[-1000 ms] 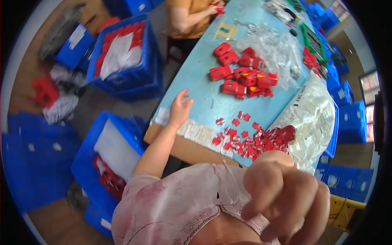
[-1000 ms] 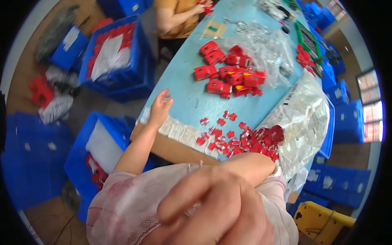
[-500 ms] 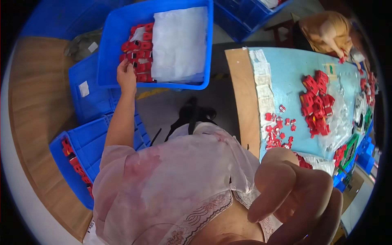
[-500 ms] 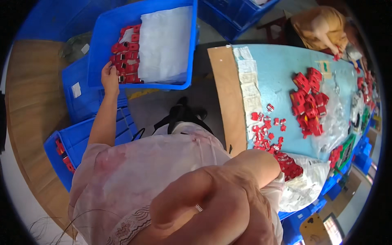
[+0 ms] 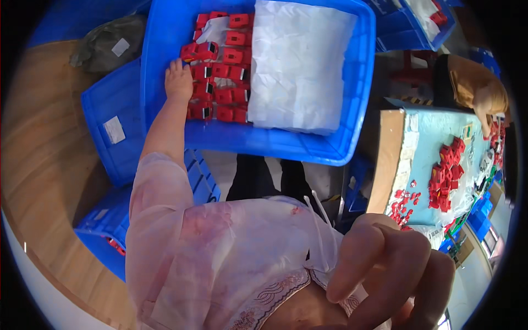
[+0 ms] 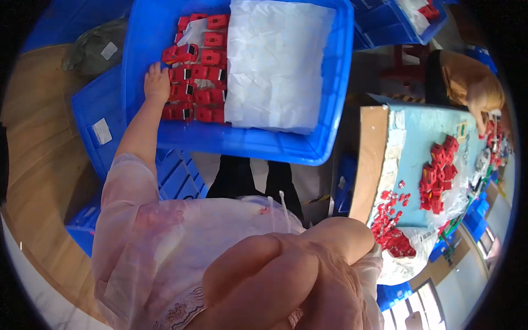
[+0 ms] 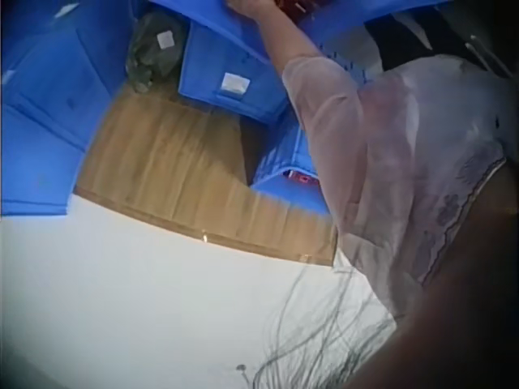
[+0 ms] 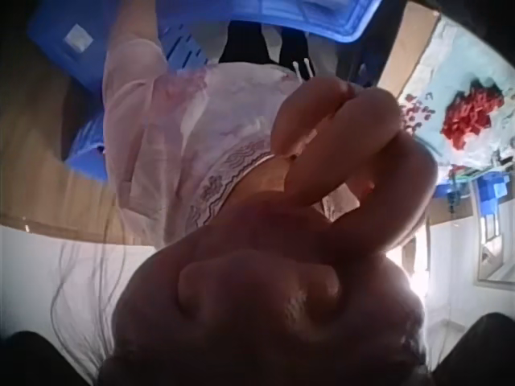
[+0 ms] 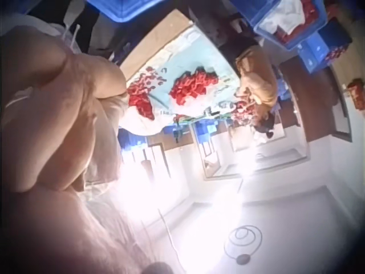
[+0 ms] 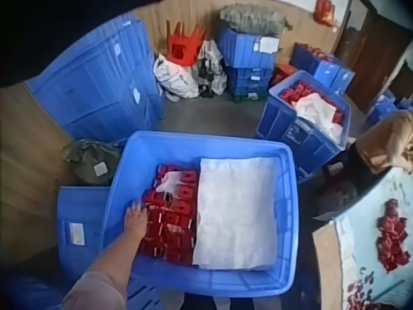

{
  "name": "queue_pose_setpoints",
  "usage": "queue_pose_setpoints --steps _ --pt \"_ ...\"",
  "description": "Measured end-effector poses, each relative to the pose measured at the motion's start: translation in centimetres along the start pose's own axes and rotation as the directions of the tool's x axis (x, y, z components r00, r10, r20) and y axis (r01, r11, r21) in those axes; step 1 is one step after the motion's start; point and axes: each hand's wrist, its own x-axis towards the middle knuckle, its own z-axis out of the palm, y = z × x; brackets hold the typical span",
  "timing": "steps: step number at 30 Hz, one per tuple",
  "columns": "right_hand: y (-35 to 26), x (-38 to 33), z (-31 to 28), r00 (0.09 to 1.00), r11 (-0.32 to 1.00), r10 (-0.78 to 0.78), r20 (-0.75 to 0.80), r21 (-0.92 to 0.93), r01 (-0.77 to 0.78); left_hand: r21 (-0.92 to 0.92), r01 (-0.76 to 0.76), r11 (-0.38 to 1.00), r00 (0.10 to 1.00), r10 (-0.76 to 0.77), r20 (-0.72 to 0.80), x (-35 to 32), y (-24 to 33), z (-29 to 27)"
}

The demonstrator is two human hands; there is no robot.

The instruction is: The person attaches small pieces to toy car bodies by hand and packs the assembled toy cars into blue crates, covering layers with foam sheets.

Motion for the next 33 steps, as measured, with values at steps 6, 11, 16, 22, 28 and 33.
queue_pose_setpoints --steps 6,11,16,22,28,33 --pt "7.3 6.8 3.4 0.982 0.985 -0.171 -0.082 0.001 0.171 0.23 -0.313 0.921 0.946 0.28 0.164 6.2 -1.7 3.5" --pt "10.6 7.9 5.4 0.923 0.937 -0.343 -0.175 0.002 0.349 0.171 -0.47 0.866 0.866 0.416 0.278 8.9 -1.8 1.3" --pt "11.8 10.5 0.4 0.719 0.754 -0.657 0.229 0.215 0.621 -0.161 -0.44 0.884 0.828 0.468 0.308 10.3 -3.0 2.3" --pt "7.7 7.7 1.3 0.758 0.755 -0.652 -0.017 -0.097 0.648 -0.047 -0.595 0.802 0.75 0.576 0.326 13.3 -2.0 1.4" --pt "3.2 5.7 2.4 0.491 0.524 -0.851 -0.185 -0.347 0.778 -0.121 -0.512 0.851 0.818 0.526 0.234 9.0 -2.3 -0.6" --pt "0.9 2.5 -0.5 0.223 0.205 -0.975 0.023 -0.306 0.93 -0.029 -0.482 0.875 0.868 0.482 0.117 4.5 -0.9 -7.2"
